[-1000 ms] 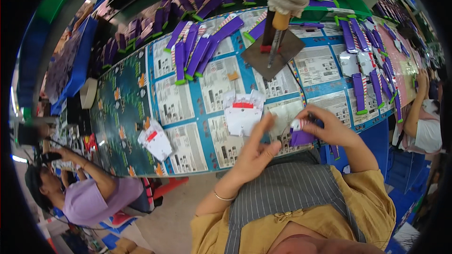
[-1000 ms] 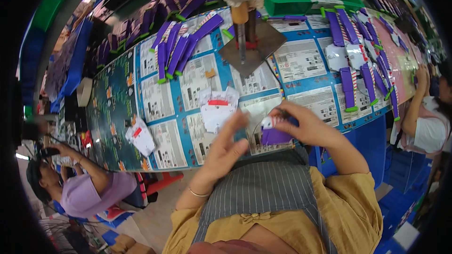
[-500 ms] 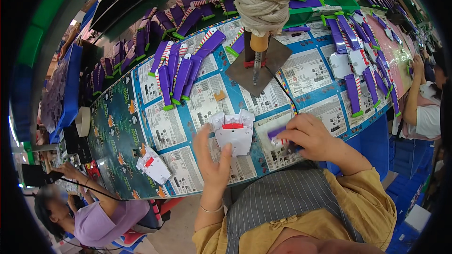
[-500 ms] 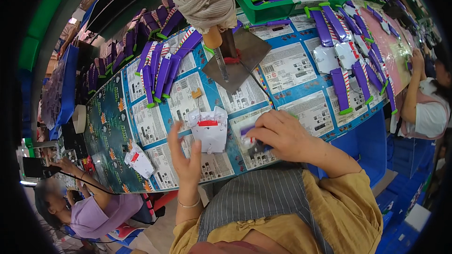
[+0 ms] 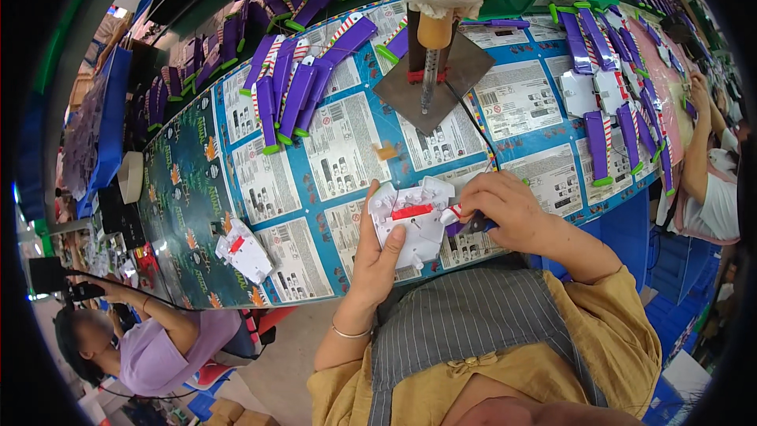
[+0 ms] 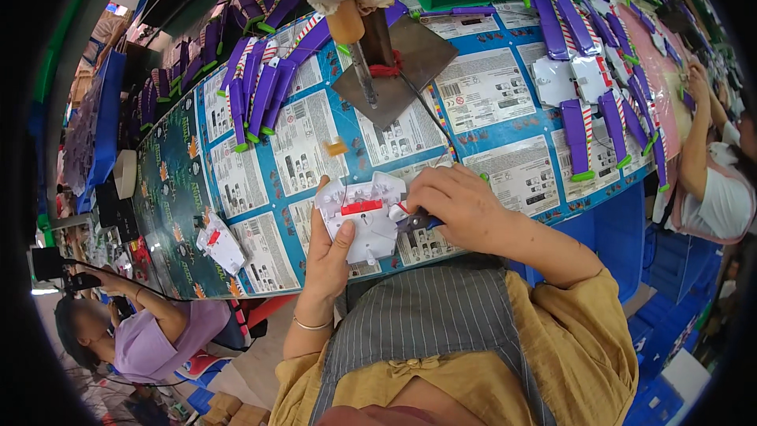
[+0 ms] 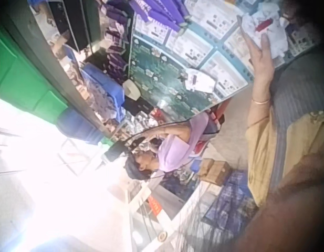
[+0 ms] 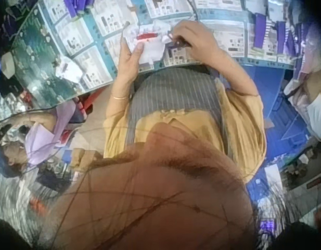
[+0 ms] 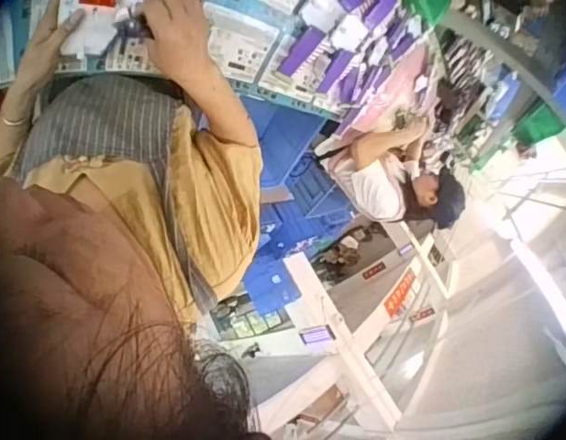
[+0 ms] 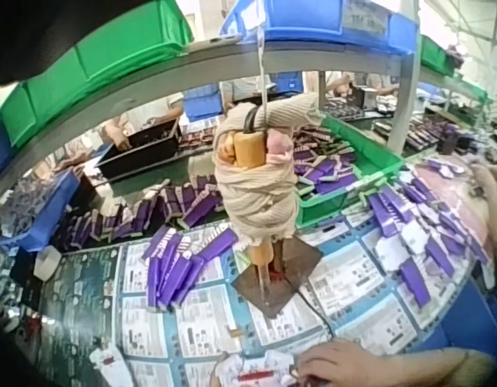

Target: The person assembles toy wing units by attaching wing pieces into plastic housings, trimming wires using pliers, and pressing parts against a mounted heated tool.

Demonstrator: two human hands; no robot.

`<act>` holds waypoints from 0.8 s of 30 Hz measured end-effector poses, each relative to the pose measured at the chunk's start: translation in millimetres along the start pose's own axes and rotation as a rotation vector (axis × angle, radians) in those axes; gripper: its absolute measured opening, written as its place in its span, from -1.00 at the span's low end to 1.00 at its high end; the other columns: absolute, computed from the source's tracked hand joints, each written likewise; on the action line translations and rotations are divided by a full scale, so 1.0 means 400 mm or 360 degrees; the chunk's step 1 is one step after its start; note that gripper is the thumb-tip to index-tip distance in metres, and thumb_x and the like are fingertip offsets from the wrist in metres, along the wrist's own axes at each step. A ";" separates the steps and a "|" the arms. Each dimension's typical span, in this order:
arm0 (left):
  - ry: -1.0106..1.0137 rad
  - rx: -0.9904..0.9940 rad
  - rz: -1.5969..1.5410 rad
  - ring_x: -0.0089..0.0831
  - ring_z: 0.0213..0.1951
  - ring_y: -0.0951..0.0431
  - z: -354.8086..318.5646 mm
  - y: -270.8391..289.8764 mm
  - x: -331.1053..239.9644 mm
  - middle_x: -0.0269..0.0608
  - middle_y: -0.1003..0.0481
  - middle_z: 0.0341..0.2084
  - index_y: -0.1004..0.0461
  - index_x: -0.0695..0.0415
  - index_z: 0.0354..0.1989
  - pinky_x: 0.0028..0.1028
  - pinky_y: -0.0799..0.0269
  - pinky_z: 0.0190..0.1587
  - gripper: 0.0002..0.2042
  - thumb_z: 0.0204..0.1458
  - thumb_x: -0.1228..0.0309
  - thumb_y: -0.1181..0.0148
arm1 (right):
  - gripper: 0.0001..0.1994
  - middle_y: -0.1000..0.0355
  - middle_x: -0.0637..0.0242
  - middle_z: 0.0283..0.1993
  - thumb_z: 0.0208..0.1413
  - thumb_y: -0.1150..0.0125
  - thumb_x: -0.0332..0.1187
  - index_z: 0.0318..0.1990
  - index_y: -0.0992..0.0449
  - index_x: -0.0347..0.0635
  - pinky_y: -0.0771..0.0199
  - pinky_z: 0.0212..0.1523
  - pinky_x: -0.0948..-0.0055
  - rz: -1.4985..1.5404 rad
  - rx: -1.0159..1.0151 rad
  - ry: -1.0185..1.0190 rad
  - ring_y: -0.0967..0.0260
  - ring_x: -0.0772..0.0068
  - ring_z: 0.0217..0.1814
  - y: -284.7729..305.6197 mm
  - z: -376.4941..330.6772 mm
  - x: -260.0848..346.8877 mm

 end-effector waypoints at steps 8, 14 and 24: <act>0.0043 0.0083 -0.0051 -0.40 0.13 -0.16 -0.027 -0.014 -0.007 -0.07 -0.14 0.13 0.22 0.21 0.30 -0.46 -0.06 0.16 -0.39 0.16 0.38 0.06 | -0.52 -0.28 0.28 -0.26 -0.13 -0.20 -0.56 0.02 -0.34 -0.02 -0.33 -0.22 0.33 0.0594 0.0241 -0.0457 -0.31 0.17 -0.20 -0.054 -0.023 -0.024; -0.0070 0.0058 0.0063 -0.40 0.13 -0.18 -0.026 0.001 -0.015 -0.07 -0.14 0.13 0.15 0.22 0.29 -0.46 -0.07 0.16 -0.40 0.14 0.39 0.03 | -0.56 -0.29 0.28 -0.28 -0.07 -0.16 -0.46 0.04 -0.35 0.02 -0.37 -0.21 0.33 -0.0020 0.0521 -0.0462 -0.36 0.16 -0.23 -0.063 -0.019 -0.008; 0.0064 -0.0068 -0.0990 -0.31 0.15 -0.21 -0.026 -0.026 0.005 -0.11 -0.21 0.11 0.09 0.15 0.28 -0.34 -0.14 0.16 -0.25 -0.07 0.47 -0.22 | -0.60 -0.44 0.16 -0.19 0.03 -0.10 -0.33 0.08 -0.30 0.04 -0.43 -0.22 0.28 0.0400 0.0281 -0.0640 -0.43 0.13 -0.20 -0.069 -0.010 -0.057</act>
Point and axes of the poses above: each hand's wrist, its own z-axis towards the middle knuckle, its own y-axis out of the back of the hand, x = y × z, the point moved 9 cm from there along z, towards the middle knuckle
